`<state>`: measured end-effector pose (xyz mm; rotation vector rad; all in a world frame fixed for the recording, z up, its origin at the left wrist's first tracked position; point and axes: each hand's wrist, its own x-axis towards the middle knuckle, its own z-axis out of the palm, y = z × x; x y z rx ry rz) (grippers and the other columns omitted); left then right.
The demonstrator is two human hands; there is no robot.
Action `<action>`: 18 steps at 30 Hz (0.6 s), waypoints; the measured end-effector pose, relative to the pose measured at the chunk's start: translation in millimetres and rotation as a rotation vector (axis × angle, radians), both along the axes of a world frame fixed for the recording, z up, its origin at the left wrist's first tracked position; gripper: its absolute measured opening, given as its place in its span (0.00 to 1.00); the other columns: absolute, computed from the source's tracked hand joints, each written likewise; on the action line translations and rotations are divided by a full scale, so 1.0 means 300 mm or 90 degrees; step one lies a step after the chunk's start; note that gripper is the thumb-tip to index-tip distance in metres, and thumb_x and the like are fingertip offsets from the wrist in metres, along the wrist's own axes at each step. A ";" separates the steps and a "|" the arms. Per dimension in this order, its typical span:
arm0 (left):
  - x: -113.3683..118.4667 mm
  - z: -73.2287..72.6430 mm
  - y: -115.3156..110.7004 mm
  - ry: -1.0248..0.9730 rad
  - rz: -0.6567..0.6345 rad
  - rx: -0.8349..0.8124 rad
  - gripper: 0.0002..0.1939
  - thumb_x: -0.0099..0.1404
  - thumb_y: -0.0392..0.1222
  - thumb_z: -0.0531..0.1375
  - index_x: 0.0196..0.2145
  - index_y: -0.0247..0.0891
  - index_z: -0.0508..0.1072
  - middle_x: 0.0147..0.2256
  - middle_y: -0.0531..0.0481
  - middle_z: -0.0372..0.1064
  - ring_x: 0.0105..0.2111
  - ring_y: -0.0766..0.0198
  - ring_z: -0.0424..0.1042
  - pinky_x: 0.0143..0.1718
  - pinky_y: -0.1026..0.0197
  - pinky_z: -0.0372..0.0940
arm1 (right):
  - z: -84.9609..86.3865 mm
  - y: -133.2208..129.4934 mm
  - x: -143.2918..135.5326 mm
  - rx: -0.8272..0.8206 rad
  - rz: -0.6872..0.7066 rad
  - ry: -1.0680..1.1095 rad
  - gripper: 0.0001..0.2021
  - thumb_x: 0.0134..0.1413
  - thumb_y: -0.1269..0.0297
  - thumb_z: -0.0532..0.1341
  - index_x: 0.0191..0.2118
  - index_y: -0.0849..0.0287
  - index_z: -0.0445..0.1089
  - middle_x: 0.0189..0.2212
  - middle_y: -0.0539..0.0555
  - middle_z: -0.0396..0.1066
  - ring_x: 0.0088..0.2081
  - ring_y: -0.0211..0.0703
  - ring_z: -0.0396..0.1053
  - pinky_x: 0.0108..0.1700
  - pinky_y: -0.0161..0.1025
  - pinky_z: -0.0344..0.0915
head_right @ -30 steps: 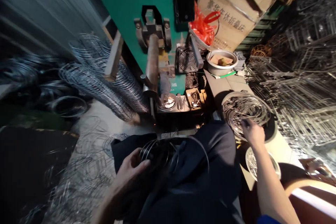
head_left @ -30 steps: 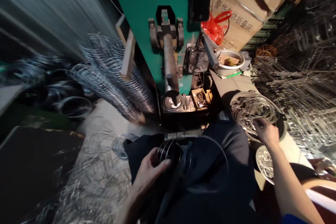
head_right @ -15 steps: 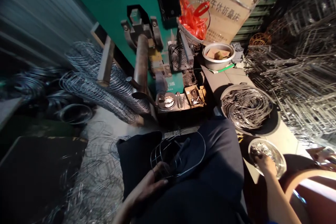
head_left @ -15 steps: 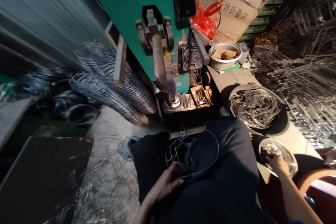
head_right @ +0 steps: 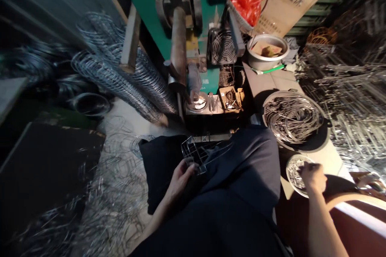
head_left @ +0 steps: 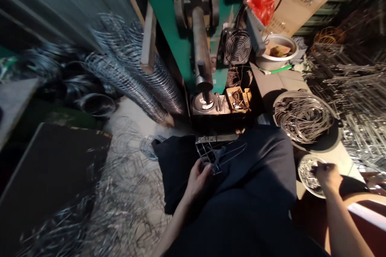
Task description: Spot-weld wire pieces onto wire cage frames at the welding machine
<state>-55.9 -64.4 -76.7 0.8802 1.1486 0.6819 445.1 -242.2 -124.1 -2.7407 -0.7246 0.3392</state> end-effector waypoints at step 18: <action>0.032 0.094 0.300 -0.095 0.309 0.055 0.18 0.61 0.55 0.64 0.36 0.38 0.67 0.19 0.64 0.53 0.11 0.77 0.48 0.10 0.71 0.49 | 0.374 0.757 -0.641 0.275 0.497 0.360 0.20 0.59 0.45 0.59 0.42 0.57 0.75 0.37 0.56 0.78 0.37 0.49 0.76 0.41 0.44 0.73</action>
